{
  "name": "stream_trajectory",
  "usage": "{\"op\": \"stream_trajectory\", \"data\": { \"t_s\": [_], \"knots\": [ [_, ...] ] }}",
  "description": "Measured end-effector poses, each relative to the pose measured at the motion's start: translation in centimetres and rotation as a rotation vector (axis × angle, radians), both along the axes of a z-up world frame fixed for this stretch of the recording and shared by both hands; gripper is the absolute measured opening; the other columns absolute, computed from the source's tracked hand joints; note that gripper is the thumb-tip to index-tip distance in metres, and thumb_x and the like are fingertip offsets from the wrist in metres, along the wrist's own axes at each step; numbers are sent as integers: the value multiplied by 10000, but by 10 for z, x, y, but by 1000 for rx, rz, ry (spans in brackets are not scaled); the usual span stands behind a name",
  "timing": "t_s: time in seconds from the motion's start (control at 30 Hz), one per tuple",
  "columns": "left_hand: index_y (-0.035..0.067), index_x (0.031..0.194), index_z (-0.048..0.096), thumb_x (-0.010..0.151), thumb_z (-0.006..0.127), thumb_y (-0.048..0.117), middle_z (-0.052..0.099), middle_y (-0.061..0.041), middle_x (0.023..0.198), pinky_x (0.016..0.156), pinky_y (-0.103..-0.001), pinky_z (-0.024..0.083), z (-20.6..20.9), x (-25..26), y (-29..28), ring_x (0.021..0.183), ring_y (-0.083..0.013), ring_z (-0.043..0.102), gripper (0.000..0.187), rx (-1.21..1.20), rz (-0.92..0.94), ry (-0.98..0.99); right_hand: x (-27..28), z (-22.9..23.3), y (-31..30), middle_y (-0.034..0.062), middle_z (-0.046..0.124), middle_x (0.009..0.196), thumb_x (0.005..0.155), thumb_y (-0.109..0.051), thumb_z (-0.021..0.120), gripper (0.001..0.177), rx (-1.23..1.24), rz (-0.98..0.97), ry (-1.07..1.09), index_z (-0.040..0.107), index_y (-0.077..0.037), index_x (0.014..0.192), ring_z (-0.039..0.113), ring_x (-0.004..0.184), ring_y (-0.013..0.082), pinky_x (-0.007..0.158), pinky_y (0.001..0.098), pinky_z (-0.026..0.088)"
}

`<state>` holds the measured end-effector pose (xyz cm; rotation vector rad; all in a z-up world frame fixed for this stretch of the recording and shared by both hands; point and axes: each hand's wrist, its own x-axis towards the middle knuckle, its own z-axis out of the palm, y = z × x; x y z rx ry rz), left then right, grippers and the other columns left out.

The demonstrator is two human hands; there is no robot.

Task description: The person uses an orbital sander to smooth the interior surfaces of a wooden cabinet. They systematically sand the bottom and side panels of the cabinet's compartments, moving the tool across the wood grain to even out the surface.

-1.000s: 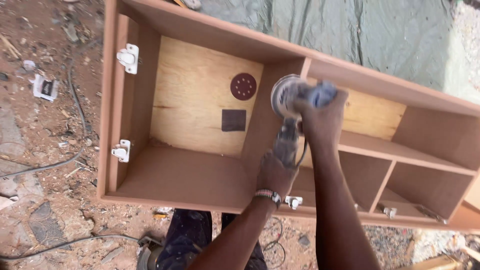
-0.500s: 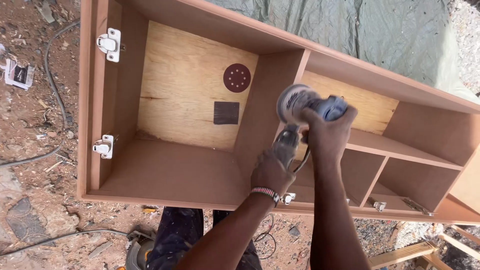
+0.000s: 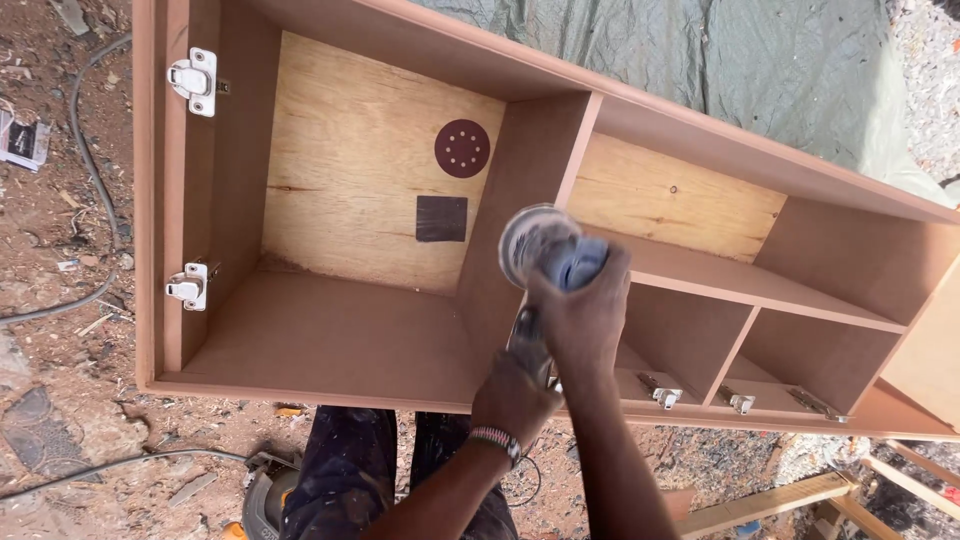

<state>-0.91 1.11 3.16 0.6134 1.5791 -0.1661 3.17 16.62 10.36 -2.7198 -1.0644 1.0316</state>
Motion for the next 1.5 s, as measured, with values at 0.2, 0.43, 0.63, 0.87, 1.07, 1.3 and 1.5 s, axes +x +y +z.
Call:
{"op": "stream_trajectory", "data": {
  "t_s": [0.2, 0.43, 0.63, 0.87, 1.07, 1.3, 1.5],
  "knots": [
    [104, 1378, 517, 826, 889, 405, 759, -192, 1339, 937, -663, 683, -15, 7, -92, 1115, -509, 825, 731, -19, -55, -11, 10, -11, -76, 118, 717, 1475, 744, -480, 998, 942, 8, -81, -68, 596, -152, 1530, 702, 1355, 345, 1121, 515, 556],
    [-14, 1411, 562, 847, 786, 370, 810, -268, 1259, 1009, -614, 731, -17, 3, 8, 1171, -517, 858, 718, 196, -129, 9, 19, -14, 2, 233, 714, 1307, 752, -421, 1017, 905, 129, -66, -26, 542, -191, 1488, 762, 1305, 524, 1050, 649, 600],
    [-124, 1616, 507, 858, 713, 391, 820, -301, 1316, 1049, -641, 706, -19, 7, -1, 1176, -507, 865, 939, 258, -231, 26, 19, -11, 0, 179, 736, 885, 822, -327, 989, 695, 216, -157, 46, 563, -183, 1353, 797, 604, 347, 495, 454, 634],
    [0, 1441, 574, 819, 769, 434, 852, -228, 1233, 1032, -603, 722, -25, -16, -21, 1180, -484, 859, 783, 79, -151, -40, -7, -12, -23, 344, 642, 1319, 787, -345, 1000, 881, 185, -37, 12, 568, -51, 1497, 682, 1358, 623, 1068, 732, 553],
    [-97, 1493, 556, 859, 788, 351, 796, -348, 1397, 1147, -651, 652, -5, -19, 116, 1378, -545, 760, 810, 278, -129, -90, 25, -25, 80, 156, 739, 1004, 861, -302, 961, 741, 322, -7, 83, 525, -140, 1437, 816, 669, 302, 502, 425, 709],
    [-18, 1349, 616, 808, 754, 438, 823, -278, 1252, 1031, -618, 713, -39, 9, 156, 1217, -513, 855, 721, 326, -103, -84, 52, -39, 122, 137, 759, 965, 842, -292, 964, 696, 380, 4, 72, 512, -205, 1364, 821, 594, 261, 476, 413, 782],
    [-1, 1328, 598, 880, 844, 524, 819, -285, 1230, 997, -616, 721, -24, 16, 89, 1203, -510, 857, 732, 277, 7, -66, 76, -47, 74, 279, 715, 1140, 1072, -485, 1037, 840, 266, 199, 134, 416, -93, 1482, 833, 768, 386, 579, 509, 768]
  ]
}}
